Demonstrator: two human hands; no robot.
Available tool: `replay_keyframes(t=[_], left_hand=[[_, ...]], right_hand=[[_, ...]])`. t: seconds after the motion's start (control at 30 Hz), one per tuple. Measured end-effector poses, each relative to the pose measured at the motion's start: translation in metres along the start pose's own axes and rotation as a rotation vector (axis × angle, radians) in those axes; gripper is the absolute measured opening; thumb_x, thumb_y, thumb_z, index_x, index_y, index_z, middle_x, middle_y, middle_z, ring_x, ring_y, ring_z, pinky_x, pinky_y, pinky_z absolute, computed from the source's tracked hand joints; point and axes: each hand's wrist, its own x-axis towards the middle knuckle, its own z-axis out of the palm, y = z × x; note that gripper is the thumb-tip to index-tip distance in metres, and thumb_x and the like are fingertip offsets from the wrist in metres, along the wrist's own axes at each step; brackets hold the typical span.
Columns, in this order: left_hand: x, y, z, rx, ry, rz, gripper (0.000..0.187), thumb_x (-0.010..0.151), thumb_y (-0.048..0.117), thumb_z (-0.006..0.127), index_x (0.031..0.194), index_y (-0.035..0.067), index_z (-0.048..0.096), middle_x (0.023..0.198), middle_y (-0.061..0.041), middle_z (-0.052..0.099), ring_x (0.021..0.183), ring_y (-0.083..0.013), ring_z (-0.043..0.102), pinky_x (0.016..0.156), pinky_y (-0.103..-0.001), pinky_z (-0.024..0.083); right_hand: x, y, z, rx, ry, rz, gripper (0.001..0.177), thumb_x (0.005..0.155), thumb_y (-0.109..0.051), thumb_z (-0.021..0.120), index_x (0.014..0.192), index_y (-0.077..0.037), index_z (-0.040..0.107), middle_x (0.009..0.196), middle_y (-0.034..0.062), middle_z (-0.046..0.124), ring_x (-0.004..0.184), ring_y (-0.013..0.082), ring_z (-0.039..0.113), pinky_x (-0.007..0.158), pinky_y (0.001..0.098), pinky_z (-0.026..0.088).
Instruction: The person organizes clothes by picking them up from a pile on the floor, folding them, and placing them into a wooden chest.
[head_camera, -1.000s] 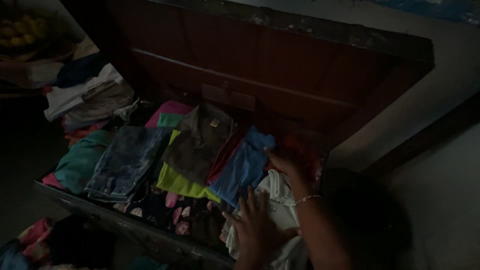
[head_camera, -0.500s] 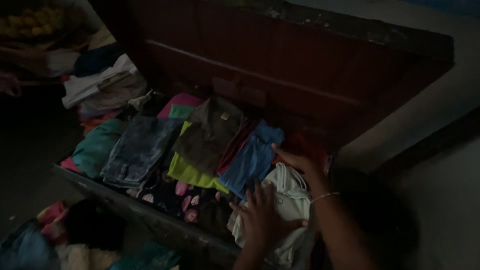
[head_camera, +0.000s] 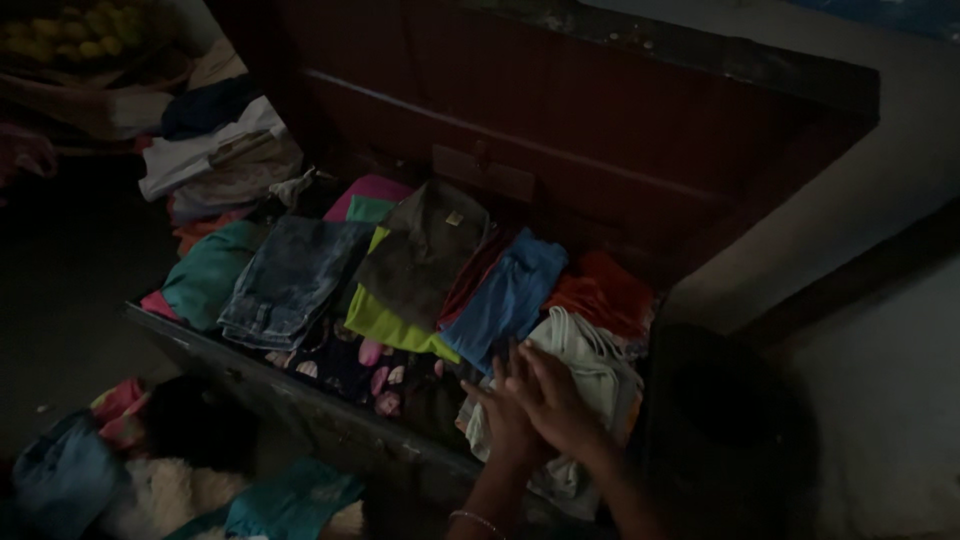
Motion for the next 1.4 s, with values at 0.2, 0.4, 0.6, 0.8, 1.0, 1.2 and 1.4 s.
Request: replay_keyframes(t=[0.2, 0.4, 0.6, 0.8, 1.0, 1.2, 1.4], left_hand=[[0.003, 0.005, -0.011, -0.008, -0.085, -0.028, 0.116, 0.084, 0.083, 0.057, 0.165, 0.017, 0.007, 0.171, -0.014, 0.004, 0.156, -0.0427, 0.007, 0.106, -0.087, 0.015], [0.003, 0.009, -0.034, -0.081, -0.158, -0.064, 0.127, 0.074, 0.089, 0.060, 0.164, 0.015, 0.008, 0.173, -0.013, -0.001, 0.155, -0.0446, 0.005, 0.104, -0.089, 0.009], [-0.017, 0.012, -0.058, -0.241, -0.081, -0.050, 0.137, 0.067, 0.095, 0.058, 0.166, 0.014, 0.009, 0.172, -0.012, 0.005, 0.156, -0.0441, 0.006, 0.106, -0.088, 0.004], [-0.017, 0.015, -0.026, -0.133, 0.189, -0.036, 0.129, 0.069, 0.098, 0.050, 0.161, 0.012, 0.020, 0.171, -0.015, 0.009, 0.158, -0.0397, 0.001, 0.111, -0.081, -0.003], [-0.072, 0.013, -0.003, -0.178, 0.395, 0.044, 0.120, 0.075, 0.096, 0.051, 0.160, 0.012, 0.033, 0.171, -0.015, 0.014, 0.161, -0.0394, 0.001, 0.115, -0.079, -0.007], [-0.114, 0.002, -0.028, -0.323, 0.252, 0.024, 0.127, 0.066, 0.093, 0.058, 0.162, 0.015, 0.030, 0.173, -0.013, 0.014, 0.160, -0.0364, 0.002, 0.111, -0.082, -0.004], [-0.171, -0.036, 0.020, -0.084, 0.350, -0.144, 0.107, 0.072, 0.062, 0.076, 0.163, 0.026, 0.032, 0.173, -0.011, 0.012, 0.158, -0.0398, 0.007, 0.103, -0.086, 0.010]], right_hand=[[0.039, 0.018, -0.004, -0.190, 0.079, 0.120, 0.097, 0.096, -0.070, 0.042, 0.163, -0.002, 0.021, 0.165, 0.0232, 0.029, 0.147, 0.0408, 0.035, 0.116, 0.0524, 0.035], [0.020, 0.029, -0.019, -0.901, 0.392, -0.017, 0.065, 0.103, -0.062, 0.041, 0.151, -0.018, 0.045, 0.174, 0.0163, 0.027, 0.162, 0.0375, 0.024, 0.123, 0.0645, 0.025], [0.033, 0.046, -0.041, -0.854, 0.308, 0.033, 0.086, 0.090, -0.075, 0.045, 0.159, -0.024, 0.034, 0.170, 0.0148, 0.010, 0.155, 0.0426, 0.000, 0.106, 0.0829, 0.010], [0.036, 0.048, -0.034, -0.899, 0.253, 0.110, 0.091, 0.090, -0.082, 0.037, 0.162, -0.027, 0.028, 0.172, 0.0130, 0.004, 0.156, 0.0428, -0.001, 0.109, 0.0833, 0.005], [0.028, 0.037, -0.034, -0.832, 0.232, 0.147, 0.091, 0.091, -0.079, 0.039, 0.163, -0.025, 0.025, 0.174, 0.0100, 0.001, 0.158, 0.0422, -0.004, 0.111, 0.0824, 0.001], [0.029, 0.027, -0.049, -0.594, 0.056, 0.265, 0.101, 0.086, -0.070, 0.056, 0.168, -0.027, 0.015, 0.172, 0.0087, -0.008, 0.157, 0.0384, -0.003, 0.120, 0.0709, 0.003], [-0.020, -0.019, -0.014, -0.488, 0.220, -0.245, 0.069, 0.095, -0.048, 0.073, 0.147, -0.007, 0.058, 0.161, 0.0238, 0.044, 0.153, 0.0425, 0.037, 0.130, 0.0578, 0.023]])
